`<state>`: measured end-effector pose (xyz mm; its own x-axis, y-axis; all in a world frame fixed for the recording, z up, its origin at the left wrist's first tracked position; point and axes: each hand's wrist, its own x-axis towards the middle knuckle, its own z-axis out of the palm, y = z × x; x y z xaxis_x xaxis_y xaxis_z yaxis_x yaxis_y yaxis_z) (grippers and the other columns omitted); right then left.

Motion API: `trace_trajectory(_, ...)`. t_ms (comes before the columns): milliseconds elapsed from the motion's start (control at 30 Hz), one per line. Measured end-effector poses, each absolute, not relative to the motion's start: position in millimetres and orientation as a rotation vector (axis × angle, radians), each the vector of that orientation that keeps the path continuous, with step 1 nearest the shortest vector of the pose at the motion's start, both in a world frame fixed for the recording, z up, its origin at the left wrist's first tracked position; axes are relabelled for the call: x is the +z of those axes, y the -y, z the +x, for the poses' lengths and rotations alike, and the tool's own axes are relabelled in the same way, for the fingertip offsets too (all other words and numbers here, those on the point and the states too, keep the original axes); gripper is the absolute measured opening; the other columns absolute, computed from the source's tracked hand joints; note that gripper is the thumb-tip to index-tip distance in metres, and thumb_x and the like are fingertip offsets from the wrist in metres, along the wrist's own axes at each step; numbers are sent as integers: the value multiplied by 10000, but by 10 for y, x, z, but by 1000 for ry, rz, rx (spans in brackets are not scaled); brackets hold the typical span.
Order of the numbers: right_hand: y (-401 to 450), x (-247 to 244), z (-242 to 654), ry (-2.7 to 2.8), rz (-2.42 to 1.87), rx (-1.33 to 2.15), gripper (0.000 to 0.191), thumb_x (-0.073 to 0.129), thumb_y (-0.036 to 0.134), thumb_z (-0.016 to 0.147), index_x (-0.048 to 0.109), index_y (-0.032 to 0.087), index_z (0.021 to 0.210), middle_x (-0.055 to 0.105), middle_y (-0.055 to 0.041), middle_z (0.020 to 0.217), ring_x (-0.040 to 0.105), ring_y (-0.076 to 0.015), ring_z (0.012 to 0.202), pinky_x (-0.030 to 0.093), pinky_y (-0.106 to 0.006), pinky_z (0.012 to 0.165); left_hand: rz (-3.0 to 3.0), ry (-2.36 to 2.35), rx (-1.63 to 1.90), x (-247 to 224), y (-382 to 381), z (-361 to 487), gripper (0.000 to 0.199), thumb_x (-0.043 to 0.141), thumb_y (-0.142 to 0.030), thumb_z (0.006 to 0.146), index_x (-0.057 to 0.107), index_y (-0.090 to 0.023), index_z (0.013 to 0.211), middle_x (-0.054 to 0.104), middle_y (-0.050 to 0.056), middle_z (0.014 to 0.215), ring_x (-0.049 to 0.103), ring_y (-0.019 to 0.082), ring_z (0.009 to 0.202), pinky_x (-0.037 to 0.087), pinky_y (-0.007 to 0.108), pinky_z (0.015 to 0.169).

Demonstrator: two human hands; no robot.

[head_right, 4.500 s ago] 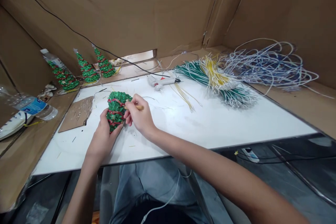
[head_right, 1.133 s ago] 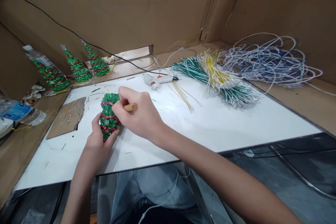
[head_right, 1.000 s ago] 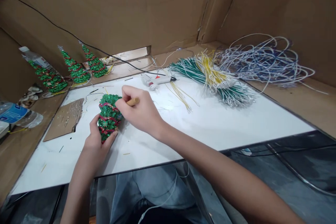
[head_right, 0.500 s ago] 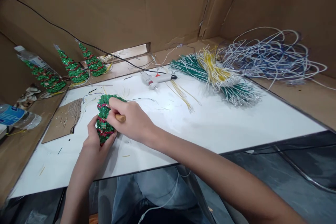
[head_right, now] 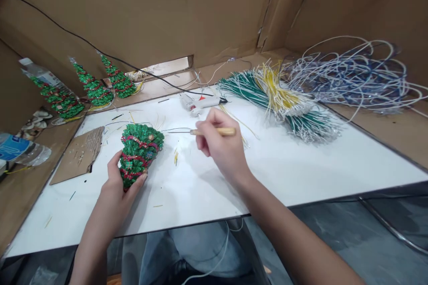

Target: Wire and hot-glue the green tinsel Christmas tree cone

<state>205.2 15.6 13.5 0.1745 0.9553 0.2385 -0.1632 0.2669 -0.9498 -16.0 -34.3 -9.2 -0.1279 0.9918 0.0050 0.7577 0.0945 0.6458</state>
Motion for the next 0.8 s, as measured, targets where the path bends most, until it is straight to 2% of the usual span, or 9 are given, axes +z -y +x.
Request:
trace_trajectory(167,-160,88,2139,942,-952,1032,297,573,193,796,365,212,584,449,61,418,359,-64,357,200,-191,325,1673,-1924,695,-51,365,-153,710,492,-460,884,181,-178,1456,635,195,1142,632,324,1059,483,470,866)
trace_trajectory(300,-155,109,2143,930,-976,999,300,585,187,786,363,213,586,392,72,418,377,-71,359,201,-197,325,1666,-1879,701,-6,387,-153,634,364,-501,930,179,-203,1459,614,163,1178,612,303,1072,442,498,922)
trace_trajectory(433,-161,97,2148,962,-1006,956,287,582,178,786,376,211,590,429,70,423,390,-69,365,217,-193,335,1632,-1877,709,18,391,-166,595,309,-520,940,191,-241,1453,602,129,1193,603,285,1059,420,503,944)
trace_trajectory(667,-174,81,2141,998,-1000,939,284,579,187,795,387,204,587,487,58,433,370,-61,361,221,-191,339,1608,-1798,738,-19,390,-239,612,372,-522,924,212,-253,1450,597,129,1212,596,275,1071,421,486,952)
trace_trajectory(800,-184,65,2127,1013,-1020,938,283,579,190,788,389,203,579,491,59,431,367,-57,359,227,-185,337,1545,-1817,804,-60,400,-252,697,441,-494,911,103,-284,1483,657,96,1105,630,251,1021,448,451,929)
